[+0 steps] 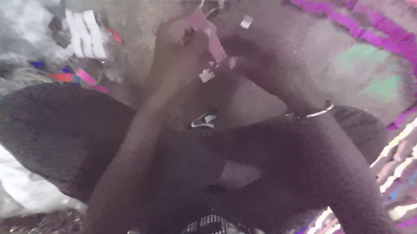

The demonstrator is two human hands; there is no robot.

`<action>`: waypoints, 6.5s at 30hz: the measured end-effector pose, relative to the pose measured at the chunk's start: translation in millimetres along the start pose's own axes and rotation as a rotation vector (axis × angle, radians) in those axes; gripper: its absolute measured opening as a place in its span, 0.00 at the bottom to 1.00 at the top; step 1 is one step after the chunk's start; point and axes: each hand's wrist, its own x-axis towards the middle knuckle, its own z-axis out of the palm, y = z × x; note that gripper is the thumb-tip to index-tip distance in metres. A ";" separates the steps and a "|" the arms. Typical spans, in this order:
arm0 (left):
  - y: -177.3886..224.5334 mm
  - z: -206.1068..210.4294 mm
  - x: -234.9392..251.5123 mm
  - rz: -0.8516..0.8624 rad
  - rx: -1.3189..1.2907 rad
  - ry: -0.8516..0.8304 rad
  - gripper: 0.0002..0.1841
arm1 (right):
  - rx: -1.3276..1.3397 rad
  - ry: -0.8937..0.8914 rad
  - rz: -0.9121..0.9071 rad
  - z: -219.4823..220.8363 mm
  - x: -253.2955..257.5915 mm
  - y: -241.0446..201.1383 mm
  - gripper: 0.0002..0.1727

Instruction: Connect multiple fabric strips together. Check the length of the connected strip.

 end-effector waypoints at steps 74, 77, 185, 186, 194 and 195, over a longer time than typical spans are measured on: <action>38.7 -2.8 -18.6 -0.089 -0.178 0.075 0.11 | -0.119 -0.128 0.073 -7.1 -23.5 10.5 0.37; 5.0 -8.2 0.4 0.008 -0.233 -0.064 0.11 | 0.199 -0.031 -0.119 11.9 1.4 3.6 0.30; 15.4 -48.7 1.9 -0.014 -0.609 0.647 0.07 | 0.151 -0.002 0.069 33.0 -48.4 -65.9 0.15; 14.7 -54.5 -0.5 -0.011 -0.637 0.685 0.07 | 0.184 0.014 0.097 31.1 -53.1 -76.7 0.15; 11.5 -89.4 -2.9 0.171 -0.657 0.829 0.10 | 0.235 0.250 0.346 22.3 -126.8 -136.3 0.16; 9.8 -90.2 -7.6 0.181 -0.611 0.817 0.12 | 0.141 0.306 0.343 18.5 -149.8 -138.3 0.15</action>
